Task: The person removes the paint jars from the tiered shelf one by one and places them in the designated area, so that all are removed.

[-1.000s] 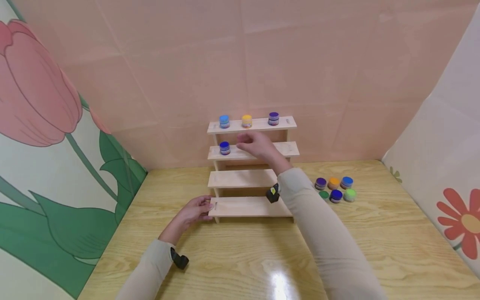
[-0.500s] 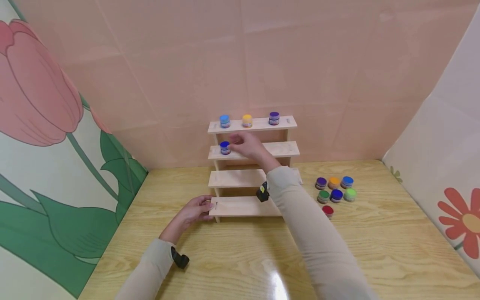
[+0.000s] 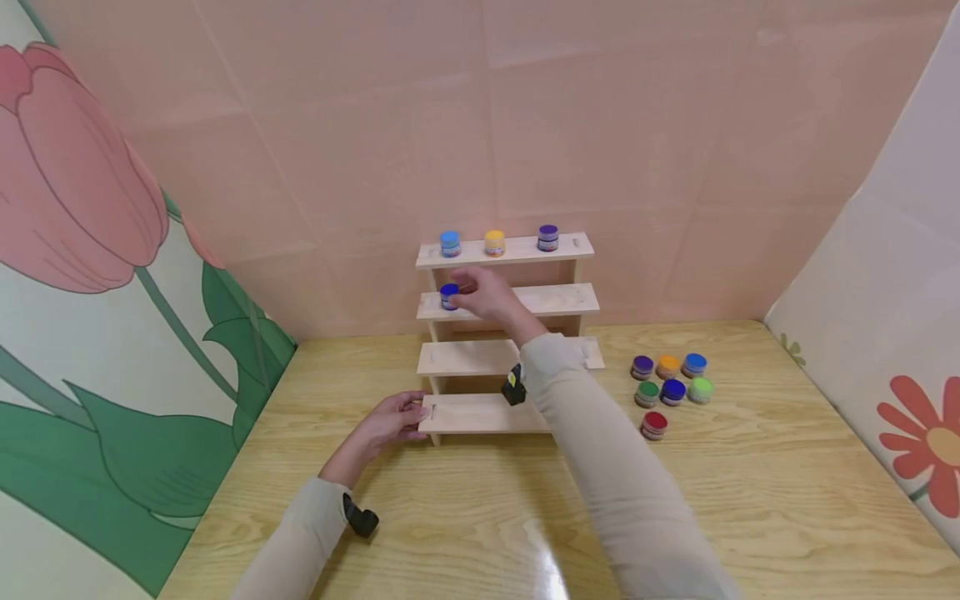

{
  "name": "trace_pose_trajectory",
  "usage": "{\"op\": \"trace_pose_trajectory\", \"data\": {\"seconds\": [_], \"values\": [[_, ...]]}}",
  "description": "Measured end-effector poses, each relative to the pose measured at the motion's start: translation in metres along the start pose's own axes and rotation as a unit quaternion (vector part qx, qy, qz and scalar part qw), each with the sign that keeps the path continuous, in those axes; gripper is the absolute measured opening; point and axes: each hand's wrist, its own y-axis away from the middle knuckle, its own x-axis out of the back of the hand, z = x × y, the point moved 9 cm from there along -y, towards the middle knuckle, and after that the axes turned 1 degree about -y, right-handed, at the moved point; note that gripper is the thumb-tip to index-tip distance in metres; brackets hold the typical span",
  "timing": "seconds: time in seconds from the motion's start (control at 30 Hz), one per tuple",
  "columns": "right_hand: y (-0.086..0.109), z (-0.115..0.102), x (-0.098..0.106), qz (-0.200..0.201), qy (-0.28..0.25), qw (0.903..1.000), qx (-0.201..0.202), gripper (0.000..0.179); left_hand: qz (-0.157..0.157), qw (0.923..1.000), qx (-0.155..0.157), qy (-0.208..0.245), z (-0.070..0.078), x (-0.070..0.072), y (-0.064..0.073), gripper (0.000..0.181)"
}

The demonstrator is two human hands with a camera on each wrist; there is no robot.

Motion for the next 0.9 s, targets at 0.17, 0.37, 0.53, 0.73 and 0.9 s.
{"op": "trace_pose_trajectory", "data": {"seconds": [0.17,0.37,0.53,0.73,0.9], "values": [[-0.002,0.002,-0.005,-0.001,0.003,1.0000,0.003,0.049,0.001,1.0000,0.004,-0.001,-0.001,0.000,0.000,0.044],[-0.008,0.005,-0.009,0.002,0.010,0.9999,0.013,0.049,0.002,1.0000,0.003,0.001,0.000,-0.001,0.001,0.044],[-0.012,0.005,-0.011,0.001,0.027,0.9994,0.020,0.048,0.002,1.0000,0.001,0.003,0.002,-0.001,0.002,0.045],[-0.010,0.003,-0.013,0.007,0.037,0.9992,0.015,0.046,0.005,1.0000,0.004,0.005,0.001,0.000,0.001,0.044],[-0.008,0.006,-0.010,0.016,0.038,0.9991,0.009,0.042,0.005,1.0000,0.004,0.003,0.000,0.001,0.000,0.044]]}}
